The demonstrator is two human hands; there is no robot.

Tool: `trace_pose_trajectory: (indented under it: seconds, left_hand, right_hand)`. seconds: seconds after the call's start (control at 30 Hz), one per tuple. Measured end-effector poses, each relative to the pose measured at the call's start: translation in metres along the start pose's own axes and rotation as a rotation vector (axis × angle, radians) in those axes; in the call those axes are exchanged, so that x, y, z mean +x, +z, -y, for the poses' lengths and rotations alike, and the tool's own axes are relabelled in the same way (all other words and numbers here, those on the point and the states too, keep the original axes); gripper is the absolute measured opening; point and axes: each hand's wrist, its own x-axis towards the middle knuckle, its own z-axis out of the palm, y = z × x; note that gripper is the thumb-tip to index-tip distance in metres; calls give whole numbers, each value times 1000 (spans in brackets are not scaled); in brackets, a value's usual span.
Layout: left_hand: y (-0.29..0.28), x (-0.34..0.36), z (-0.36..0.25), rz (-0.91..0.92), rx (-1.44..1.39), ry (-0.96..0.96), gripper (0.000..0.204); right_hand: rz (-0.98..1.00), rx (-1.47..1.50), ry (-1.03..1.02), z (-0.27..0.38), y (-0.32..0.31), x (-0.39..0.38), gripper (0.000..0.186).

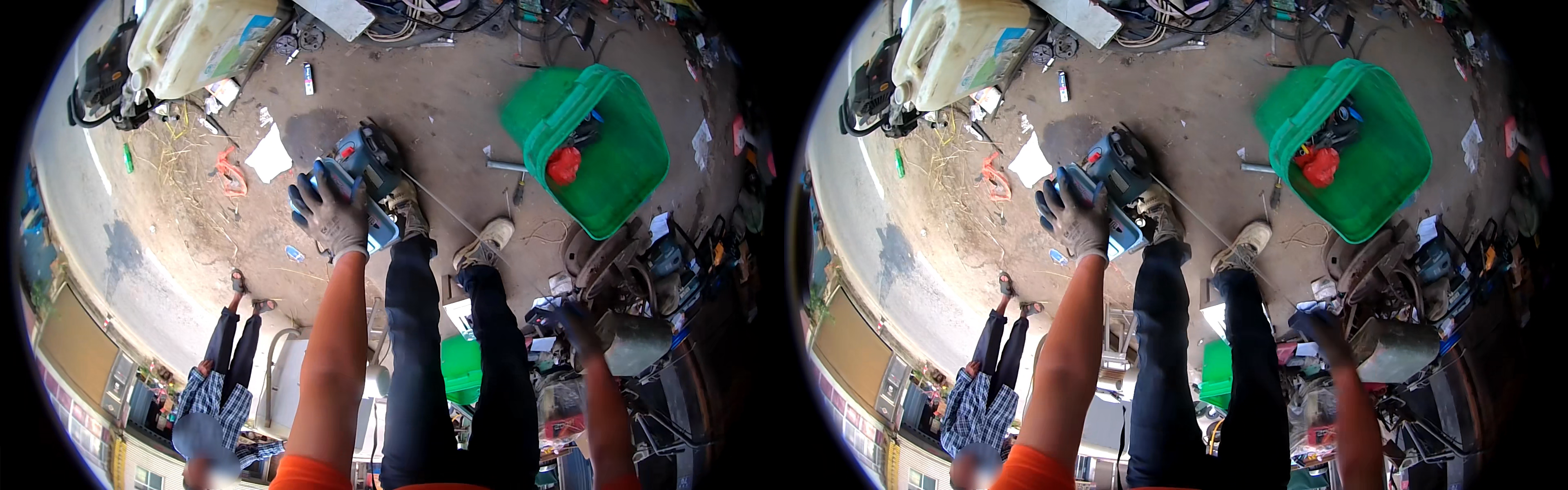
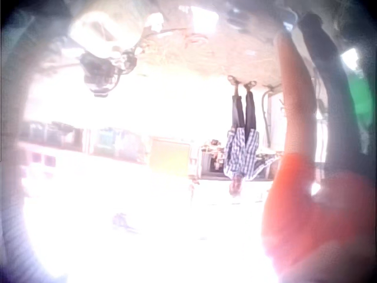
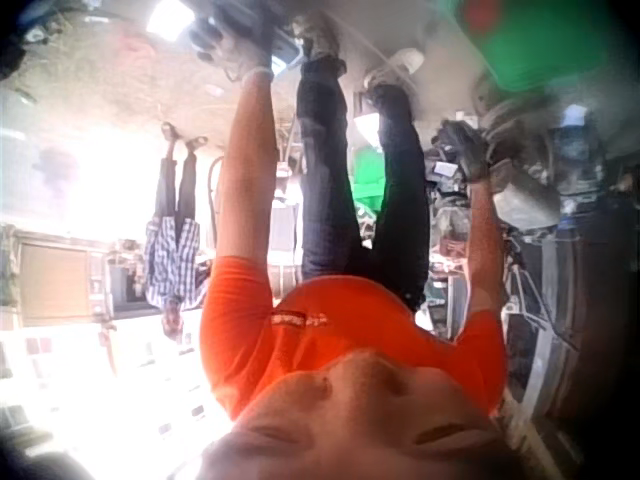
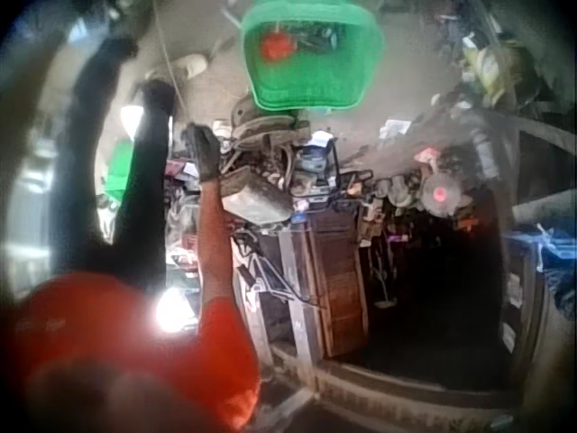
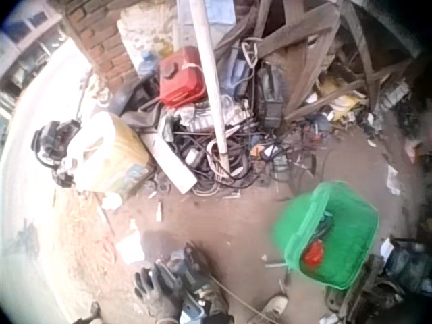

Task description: The person sits on the ground and uses a screwdriver to loosen and tighten screws on a small blue motor. They repeatedly adjust the motor's position and continue working on the same fasteners.

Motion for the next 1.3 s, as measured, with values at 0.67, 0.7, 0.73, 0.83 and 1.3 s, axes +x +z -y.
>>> trace_pose_trajectory:
  seconds: [0.67,0.7,0.73,0.83,1.3]
  left_hand:
    - [1,-2,1,2,19,-8,92]
    - [0,-1,-2,4,21,-1,92]
    - [-2,-2,-5,9,12,-9,91]
    - [-1,2,-5,2,6,3,90]
    - [4,1,-13,25,29,-16,91]
  right_hand:
    - [179,-305,-394,139,239,229,49]
    - [143,-311,-390,147,243,219,51]
    - [66,-307,-461,151,248,214,54]
    - [25,-426,-422,124,227,160,51]
    - [-244,-333,355,-132,-152,-238,33]
